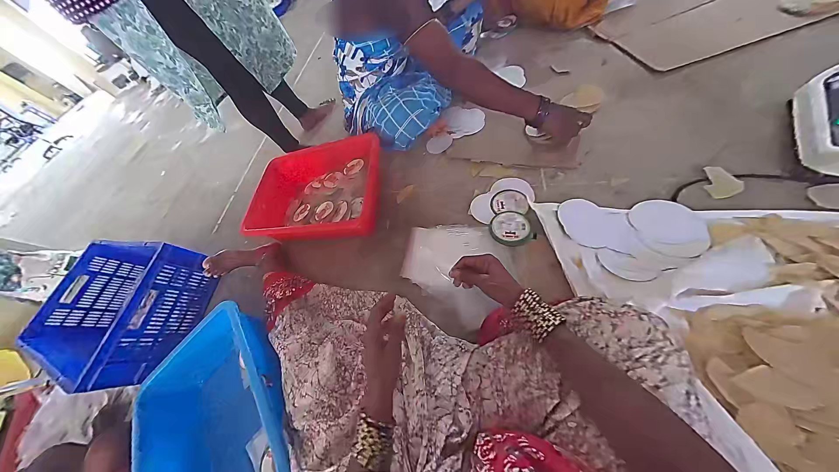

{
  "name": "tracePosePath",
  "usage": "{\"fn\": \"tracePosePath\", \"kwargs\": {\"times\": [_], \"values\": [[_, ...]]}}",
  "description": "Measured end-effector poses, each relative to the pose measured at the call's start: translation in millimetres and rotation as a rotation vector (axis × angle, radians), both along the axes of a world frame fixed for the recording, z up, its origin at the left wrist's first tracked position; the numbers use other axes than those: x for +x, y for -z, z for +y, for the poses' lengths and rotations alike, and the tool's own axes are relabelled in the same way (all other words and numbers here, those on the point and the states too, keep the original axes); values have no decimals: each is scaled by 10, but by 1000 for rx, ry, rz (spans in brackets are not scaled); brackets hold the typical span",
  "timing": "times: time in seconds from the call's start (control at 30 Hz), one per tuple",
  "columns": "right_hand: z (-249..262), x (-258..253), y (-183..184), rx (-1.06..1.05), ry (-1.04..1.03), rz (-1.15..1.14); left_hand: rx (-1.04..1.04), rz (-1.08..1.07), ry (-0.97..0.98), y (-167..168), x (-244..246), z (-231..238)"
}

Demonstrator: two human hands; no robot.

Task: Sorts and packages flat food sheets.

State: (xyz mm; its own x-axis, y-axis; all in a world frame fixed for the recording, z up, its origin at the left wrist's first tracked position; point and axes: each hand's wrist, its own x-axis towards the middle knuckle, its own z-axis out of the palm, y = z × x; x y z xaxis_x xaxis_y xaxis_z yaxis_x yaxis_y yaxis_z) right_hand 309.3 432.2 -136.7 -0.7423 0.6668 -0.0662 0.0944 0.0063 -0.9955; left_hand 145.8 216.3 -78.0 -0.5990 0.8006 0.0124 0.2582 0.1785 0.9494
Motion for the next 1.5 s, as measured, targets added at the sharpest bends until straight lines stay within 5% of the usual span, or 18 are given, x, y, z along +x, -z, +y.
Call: {"fn": "tracePosePath", "kwargs": {"times": [0.13,0.4,0.57,0.8,1.0,1.2,1.33,1.5], "values": [[-79,-14,-30,-265,-121,320,-34,-220,-25,17,179,345],[0,8,-98,-379,-284,547,-87,-637,-219,5,285,648],[38,41,-159,-428,-352,580,-26,-930,-123,6,382,744],[62,14,-123,-501,-258,551,280,-748,-475,-93,393,871],[19,-34,-138,-346,-26,490,143,-577,-486,-73,467,807],[36,20,-156,10,-173,358,61,-115,-54,-41,233,677],[9,14,-150,-178,-392,560,94,-228,366,-9,67,682],[101,86,-201,-246,-254,566,-42,-397,312,-26,56,653]]}}
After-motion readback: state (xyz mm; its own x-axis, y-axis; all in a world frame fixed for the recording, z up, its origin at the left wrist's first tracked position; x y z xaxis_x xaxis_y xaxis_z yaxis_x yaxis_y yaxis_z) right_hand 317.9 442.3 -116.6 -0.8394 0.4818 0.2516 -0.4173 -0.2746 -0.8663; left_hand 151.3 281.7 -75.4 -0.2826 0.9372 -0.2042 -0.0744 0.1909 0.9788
